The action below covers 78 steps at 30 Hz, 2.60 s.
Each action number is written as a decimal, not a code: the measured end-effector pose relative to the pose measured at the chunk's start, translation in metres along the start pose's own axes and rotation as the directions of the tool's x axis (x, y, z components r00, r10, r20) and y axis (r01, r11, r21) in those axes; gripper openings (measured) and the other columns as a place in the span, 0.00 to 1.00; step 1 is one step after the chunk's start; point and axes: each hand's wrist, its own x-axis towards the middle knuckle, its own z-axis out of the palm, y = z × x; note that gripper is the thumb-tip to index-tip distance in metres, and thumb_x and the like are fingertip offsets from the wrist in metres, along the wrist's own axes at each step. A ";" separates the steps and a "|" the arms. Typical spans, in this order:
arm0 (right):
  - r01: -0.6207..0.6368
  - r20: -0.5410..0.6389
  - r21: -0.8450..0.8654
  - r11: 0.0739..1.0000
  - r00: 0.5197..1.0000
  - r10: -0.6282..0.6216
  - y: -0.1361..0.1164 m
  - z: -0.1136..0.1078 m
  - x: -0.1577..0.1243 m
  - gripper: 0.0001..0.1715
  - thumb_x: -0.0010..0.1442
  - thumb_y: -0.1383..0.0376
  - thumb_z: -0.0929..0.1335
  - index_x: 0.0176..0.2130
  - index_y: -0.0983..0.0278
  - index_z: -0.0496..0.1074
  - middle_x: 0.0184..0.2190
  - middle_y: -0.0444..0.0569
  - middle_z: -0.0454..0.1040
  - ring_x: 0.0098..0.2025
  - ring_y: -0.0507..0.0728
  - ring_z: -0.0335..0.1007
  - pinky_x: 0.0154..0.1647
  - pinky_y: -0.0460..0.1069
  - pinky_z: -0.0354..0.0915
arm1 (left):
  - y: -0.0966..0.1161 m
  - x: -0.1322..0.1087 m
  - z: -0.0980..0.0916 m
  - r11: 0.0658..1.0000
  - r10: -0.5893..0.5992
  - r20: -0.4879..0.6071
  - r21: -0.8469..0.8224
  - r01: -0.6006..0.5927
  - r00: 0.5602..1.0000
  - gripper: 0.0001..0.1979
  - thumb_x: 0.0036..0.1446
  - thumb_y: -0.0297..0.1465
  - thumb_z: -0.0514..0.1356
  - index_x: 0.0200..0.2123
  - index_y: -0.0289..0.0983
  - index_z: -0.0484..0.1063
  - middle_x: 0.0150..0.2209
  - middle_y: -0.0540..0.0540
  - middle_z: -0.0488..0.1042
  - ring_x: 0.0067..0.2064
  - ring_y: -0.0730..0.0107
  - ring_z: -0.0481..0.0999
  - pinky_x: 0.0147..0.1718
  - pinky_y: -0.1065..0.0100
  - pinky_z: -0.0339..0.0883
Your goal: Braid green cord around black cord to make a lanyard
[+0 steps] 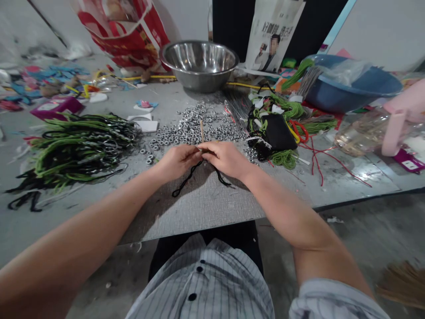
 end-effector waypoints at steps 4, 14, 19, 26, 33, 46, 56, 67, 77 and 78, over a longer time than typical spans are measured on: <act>-0.046 -0.037 -0.061 0.997 0.998 0.044 0.001 0.001 0.002 0.11 0.60 0.67 0.64 0.40 0.64 0.75 0.37 0.50 0.78 0.40 0.54 0.72 0.43 0.49 0.63 | 0.002 0.000 -0.003 0.996 -0.007 -0.014 -0.090 0.006 1.000 0.17 0.61 0.35 0.49 0.21 0.36 0.63 0.19 0.53 0.63 0.23 0.77 0.62 0.24 0.72 0.56; -0.071 -0.027 -0.086 0.994 0.997 0.069 0.001 0.001 0.002 0.10 0.60 0.66 0.64 0.36 0.64 0.75 0.34 0.49 0.77 0.36 0.53 0.70 0.38 0.48 0.61 | 0.007 -0.001 0.001 1.000 -0.009 -0.154 -0.031 0.005 0.988 0.14 0.58 0.32 0.52 0.21 0.36 0.63 0.19 0.53 0.62 0.24 0.77 0.60 0.24 0.73 0.54; -0.091 0.017 -0.078 0.993 0.996 0.093 0.000 -0.002 0.002 0.09 0.58 0.65 0.65 0.35 0.64 0.75 0.32 0.48 0.77 0.34 0.53 0.70 0.37 0.48 0.60 | 0.004 0.000 0.002 1.000 0.012 -0.149 -0.007 -0.014 0.989 0.08 0.56 0.29 0.54 0.26 0.36 0.69 0.24 0.51 0.70 0.29 0.74 0.66 0.29 0.71 0.60; -0.027 0.033 -0.073 0.997 0.999 0.029 0.005 -0.003 0.002 0.08 0.58 0.66 0.65 0.32 0.64 0.74 0.31 0.48 0.74 0.35 0.53 0.68 0.39 0.48 0.60 | 0.003 -0.001 0.003 1.000 0.019 -0.137 -0.007 -0.020 0.990 0.05 0.53 0.26 0.56 0.26 0.36 0.70 0.25 0.50 0.71 0.31 0.72 0.68 0.32 0.70 0.62; 0.011 0.058 -0.085 0.996 0.998 -0.006 0.008 -0.005 0.000 0.06 0.56 0.67 0.66 0.32 0.64 0.73 0.38 0.50 0.70 0.38 0.54 0.66 0.40 0.49 0.60 | 0.006 -0.003 0.001 0.998 0.051 -0.098 0.027 -0.049 0.994 0.04 0.51 0.25 0.57 0.27 0.37 0.71 0.26 0.50 0.73 0.32 0.72 0.69 0.33 0.70 0.63; -0.121 0.224 -0.337 0.934 0.953 0.204 0.005 -0.009 0.001 0.07 0.53 0.69 0.67 0.31 0.64 0.76 0.38 0.51 0.72 0.39 0.56 0.68 0.41 0.50 0.59 | 0.003 -0.002 0.002 0.944 0.019 0.078 0.327 -0.043 0.997 0.08 0.51 0.29 0.57 0.31 0.36 0.76 0.29 0.46 0.76 0.36 0.61 0.71 0.37 0.61 0.62; -0.113 0.179 -0.257 0.960 0.970 0.162 0.009 -0.005 0.001 0.07 0.54 0.69 0.66 0.29 0.65 0.75 0.34 0.50 0.71 0.37 0.55 0.67 0.40 0.50 0.58 | 0.004 -0.002 0.003 0.947 0.038 0.048 0.317 -0.051 0.998 0.06 0.50 0.29 0.57 0.30 0.36 0.74 0.28 0.46 0.75 0.35 0.63 0.70 0.37 0.62 0.61; 0.079 -0.059 -0.023 0.997 0.995 -0.080 0.010 -0.001 0.001 0.07 0.57 0.65 0.66 0.29 0.64 0.72 0.33 0.48 0.72 0.34 0.52 0.66 0.35 0.48 0.60 | 0.014 0.000 -0.003 0.988 -0.154 0.003 -0.010 0.155 0.988 0.23 0.63 0.39 0.45 0.21 0.36 0.67 0.19 0.50 0.65 0.25 0.72 0.64 0.27 0.69 0.54; 0.011 -0.056 0.037 0.999 0.998 -0.009 0.011 -0.001 0.002 0.07 0.56 0.64 0.67 0.28 0.64 0.72 0.33 0.48 0.72 0.32 0.51 0.65 0.35 0.48 0.60 | 0.012 0.002 0.004 0.989 -0.118 -0.095 -0.101 0.108 0.988 0.13 0.56 0.31 0.54 0.20 0.36 0.61 0.19 0.53 0.60 0.24 0.77 0.59 0.25 0.72 0.52; 0.002 -0.056 0.044 0.999 0.998 0.000 0.011 -0.001 0.002 0.07 0.56 0.64 0.67 0.28 0.64 0.72 0.33 0.47 0.72 0.32 0.51 0.64 0.34 0.48 0.60 | 0.011 0.002 0.004 0.990 -0.108 -0.107 -0.102 0.097 0.988 0.11 0.55 0.30 0.54 0.21 0.36 0.63 0.20 0.53 0.62 0.26 0.76 0.61 0.26 0.72 0.54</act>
